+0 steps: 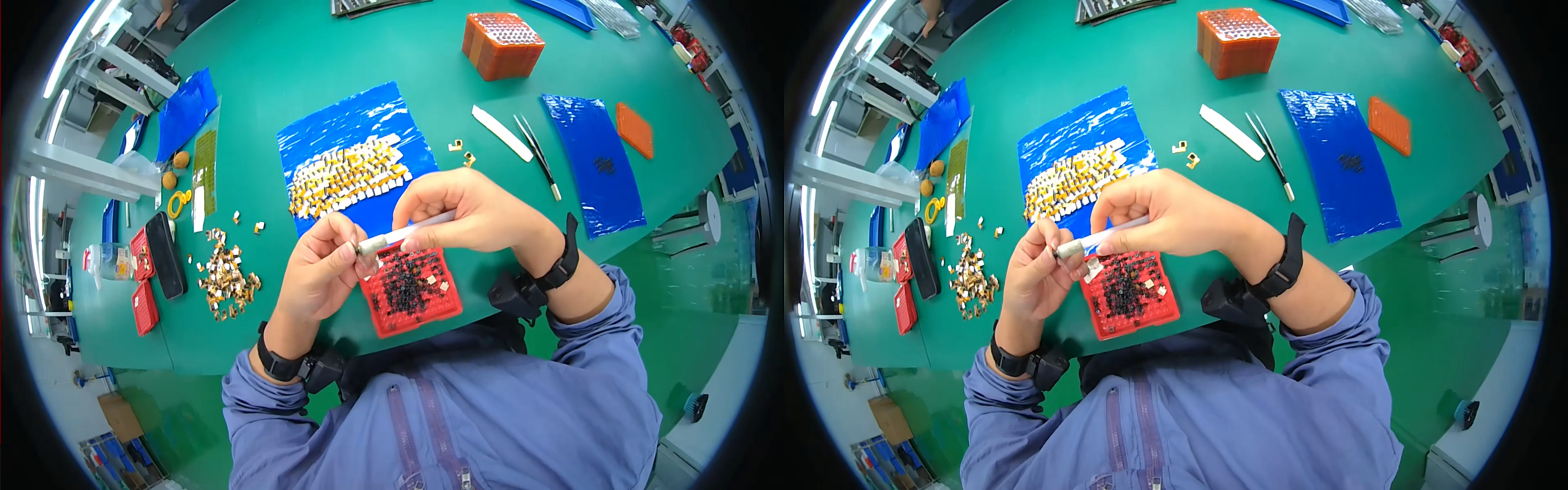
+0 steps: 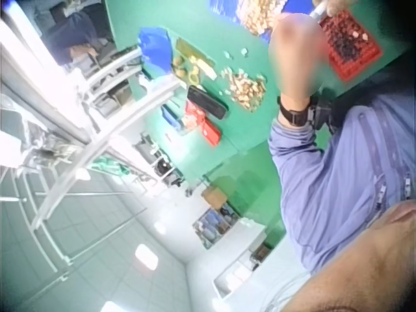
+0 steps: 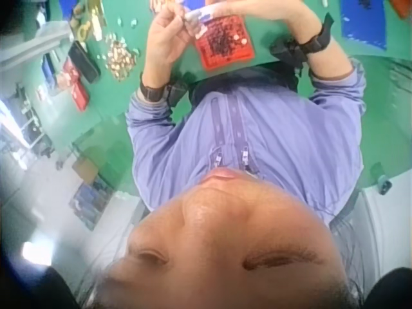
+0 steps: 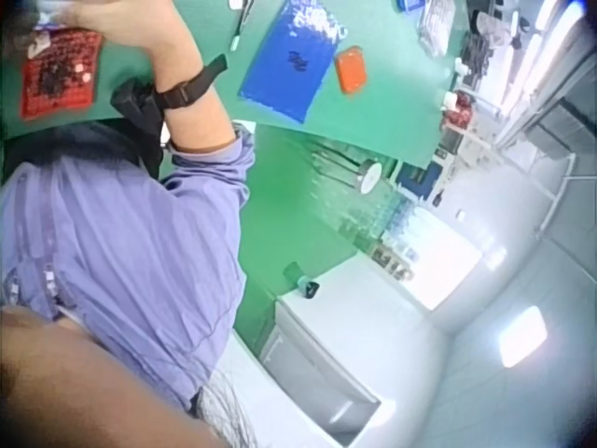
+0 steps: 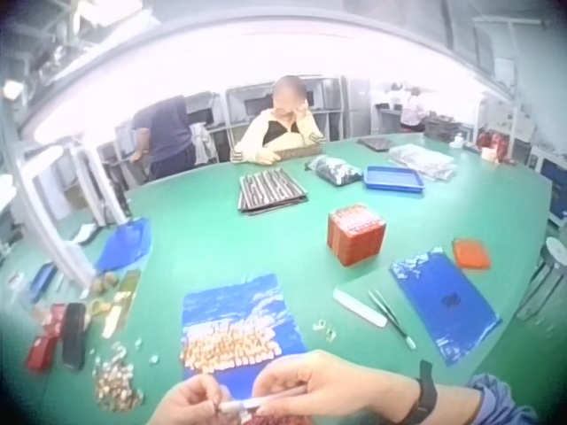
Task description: The person sits at a green workbench and uses a white cylindrical tool to pick up small electronic components from a red tray. They place these components onto a blue sheet where other similar parts are already arranged in rows. The person repeats this process, handling the components one by one.
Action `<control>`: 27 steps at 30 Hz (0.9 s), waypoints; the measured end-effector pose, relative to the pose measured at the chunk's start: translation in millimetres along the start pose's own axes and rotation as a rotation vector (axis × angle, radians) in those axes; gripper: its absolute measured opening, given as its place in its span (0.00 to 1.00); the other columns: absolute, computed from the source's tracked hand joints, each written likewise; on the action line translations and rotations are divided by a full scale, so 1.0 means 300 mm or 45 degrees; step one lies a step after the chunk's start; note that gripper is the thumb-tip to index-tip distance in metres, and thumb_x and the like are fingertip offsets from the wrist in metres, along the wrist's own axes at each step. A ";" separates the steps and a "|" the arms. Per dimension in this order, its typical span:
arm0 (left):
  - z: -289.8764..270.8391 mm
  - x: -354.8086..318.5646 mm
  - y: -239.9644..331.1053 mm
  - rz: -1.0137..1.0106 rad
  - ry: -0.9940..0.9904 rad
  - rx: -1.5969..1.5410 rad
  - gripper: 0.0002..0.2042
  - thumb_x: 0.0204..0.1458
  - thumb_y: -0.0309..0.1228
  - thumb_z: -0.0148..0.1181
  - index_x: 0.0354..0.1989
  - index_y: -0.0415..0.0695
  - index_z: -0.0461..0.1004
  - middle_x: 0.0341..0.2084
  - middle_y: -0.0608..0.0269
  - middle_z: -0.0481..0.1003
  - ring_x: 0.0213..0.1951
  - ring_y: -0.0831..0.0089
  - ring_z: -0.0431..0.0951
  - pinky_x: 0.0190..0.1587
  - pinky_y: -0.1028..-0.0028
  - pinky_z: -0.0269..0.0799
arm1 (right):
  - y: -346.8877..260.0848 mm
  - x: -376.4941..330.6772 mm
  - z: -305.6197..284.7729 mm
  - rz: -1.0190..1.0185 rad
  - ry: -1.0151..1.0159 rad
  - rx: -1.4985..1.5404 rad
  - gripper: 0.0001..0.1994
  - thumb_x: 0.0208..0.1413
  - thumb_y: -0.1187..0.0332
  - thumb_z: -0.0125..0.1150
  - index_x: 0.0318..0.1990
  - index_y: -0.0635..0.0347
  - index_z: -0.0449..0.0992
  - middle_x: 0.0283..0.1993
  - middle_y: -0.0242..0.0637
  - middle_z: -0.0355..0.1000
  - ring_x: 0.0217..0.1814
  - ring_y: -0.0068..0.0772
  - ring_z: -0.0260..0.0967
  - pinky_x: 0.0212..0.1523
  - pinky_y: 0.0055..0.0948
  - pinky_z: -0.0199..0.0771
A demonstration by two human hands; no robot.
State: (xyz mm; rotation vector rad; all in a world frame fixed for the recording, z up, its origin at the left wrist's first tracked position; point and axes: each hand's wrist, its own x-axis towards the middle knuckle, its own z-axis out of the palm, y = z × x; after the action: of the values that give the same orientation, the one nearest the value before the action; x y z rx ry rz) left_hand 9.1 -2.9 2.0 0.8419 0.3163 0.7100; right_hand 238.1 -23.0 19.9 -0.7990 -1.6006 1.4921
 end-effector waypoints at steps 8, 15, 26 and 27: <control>0.000 -0.007 -0.009 0.023 0.007 -0.083 0.05 0.55 0.27 0.55 0.32 0.41 0.65 0.25 0.61 0.69 0.31 0.73 0.71 0.38 0.73 0.68 | -0.042 -0.018 -0.001 0.081 -0.072 -0.309 0.09 0.59 0.68 0.54 0.34 0.65 0.76 0.22 0.28 0.70 0.24 0.14 0.63 0.25 0.19 0.63; -0.001 -0.018 -0.008 -0.007 0.021 0.010 0.08 0.54 0.30 0.58 0.32 0.43 0.63 0.25 0.62 0.67 0.30 0.71 0.71 0.36 0.72 0.69 | -0.083 -0.026 -0.004 0.220 -0.156 -0.292 0.08 0.56 0.67 0.58 0.33 0.63 0.74 0.22 0.27 0.70 0.24 0.14 0.64 0.24 0.18 0.62; 0.002 -0.023 -0.014 -0.006 -0.021 0.057 0.07 0.54 0.28 0.57 0.32 0.43 0.64 0.26 0.61 0.68 0.31 0.71 0.71 0.37 0.72 0.69 | -0.057 -0.045 0.011 0.112 -0.091 -0.173 0.08 0.58 0.66 0.55 0.34 0.61 0.74 0.21 0.27 0.69 0.22 0.14 0.62 0.23 0.19 0.62; 0.001 -0.024 -0.015 -0.005 -0.021 0.066 0.07 0.54 0.28 0.57 0.32 0.43 0.65 0.26 0.61 0.68 0.31 0.71 0.71 0.37 0.72 0.69 | -0.067 -0.044 0.010 0.183 -0.098 -0.141 0.08 0.57 0.66 0.56 0.35 0.61 0.74 0.21 0.27 0.68 0.22 0.14 0.61 0.23 0.19 0.61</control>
State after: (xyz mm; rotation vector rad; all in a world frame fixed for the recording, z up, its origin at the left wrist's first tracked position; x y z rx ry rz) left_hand 6.0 -10.0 -1.5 0.8959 0.3228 0.6933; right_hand 243.2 -38.2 38.3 -0.9464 -1.7258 1.5622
